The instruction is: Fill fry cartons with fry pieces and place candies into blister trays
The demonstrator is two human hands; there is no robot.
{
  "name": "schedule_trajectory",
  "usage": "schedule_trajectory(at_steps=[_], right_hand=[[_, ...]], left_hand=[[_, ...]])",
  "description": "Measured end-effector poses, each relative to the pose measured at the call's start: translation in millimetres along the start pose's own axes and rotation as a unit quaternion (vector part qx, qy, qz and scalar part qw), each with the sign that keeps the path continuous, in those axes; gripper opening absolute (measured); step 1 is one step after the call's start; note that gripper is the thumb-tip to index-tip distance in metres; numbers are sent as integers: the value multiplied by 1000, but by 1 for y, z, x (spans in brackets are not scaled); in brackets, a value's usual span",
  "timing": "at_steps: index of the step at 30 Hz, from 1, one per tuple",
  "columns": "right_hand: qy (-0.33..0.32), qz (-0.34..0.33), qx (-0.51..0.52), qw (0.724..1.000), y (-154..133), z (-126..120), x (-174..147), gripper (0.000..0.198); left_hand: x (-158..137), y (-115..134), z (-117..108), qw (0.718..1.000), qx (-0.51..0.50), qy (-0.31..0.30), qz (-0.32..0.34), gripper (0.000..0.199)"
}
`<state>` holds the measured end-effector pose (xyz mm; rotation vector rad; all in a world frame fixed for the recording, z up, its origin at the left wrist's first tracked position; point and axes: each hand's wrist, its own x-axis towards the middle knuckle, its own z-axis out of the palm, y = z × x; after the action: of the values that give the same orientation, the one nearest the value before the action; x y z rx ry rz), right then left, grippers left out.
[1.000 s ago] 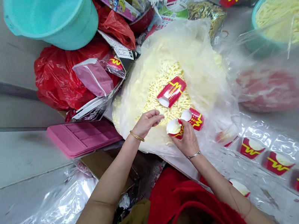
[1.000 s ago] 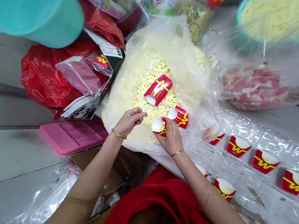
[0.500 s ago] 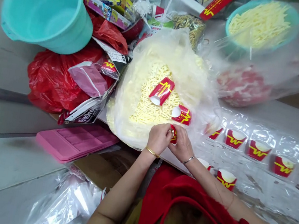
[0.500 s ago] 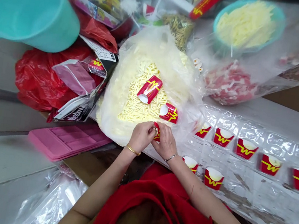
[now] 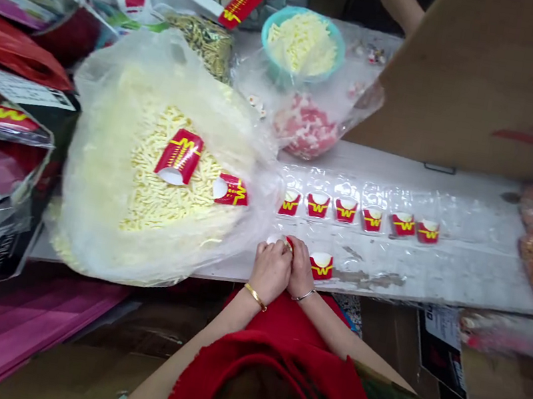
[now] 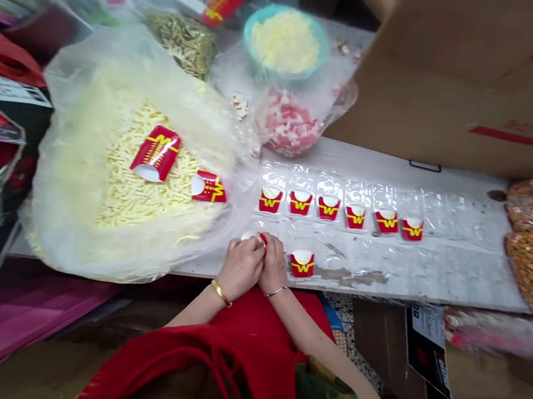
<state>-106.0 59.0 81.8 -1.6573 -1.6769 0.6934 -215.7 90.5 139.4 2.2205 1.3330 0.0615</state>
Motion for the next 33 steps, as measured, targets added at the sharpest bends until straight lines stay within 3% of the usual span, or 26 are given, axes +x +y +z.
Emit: schedule_trajectory(at_steps=[7, 14, 17, 21, 26, 30, 33], right_hand=[[93, 91, -34, 991, 66, -74, -55, 50], [85, 128, -24, 988, 123, -133, -96, 51], [94, 214, 45, 971, 148, -152, -113, 65], [68, 367, 194, 907, 182, -152, -129, 47], [38, 421, 318, 849, 203, -128, -119, 45], [21, 451, 391, 802, 195, -127, -111, 48], [1, 455, 422, 784, 189, -133, -113, 46]], left_hand=[[30, 73, 64, 987, -147, 6, 67, 24], [56, 144, 118, 984, -77, -87, 135, 21], [76, 155, 138, 983, -72, -111, 124, 20], [103, 160, 164, 985, -31, -127, 111, 21], [122, 159, 184, 972, 11, -171, 159, 20], [126, 158, 174, 957, 54, -204, 196, 17], [124, 159, 171, 953, 86, -211, 199, 26]])
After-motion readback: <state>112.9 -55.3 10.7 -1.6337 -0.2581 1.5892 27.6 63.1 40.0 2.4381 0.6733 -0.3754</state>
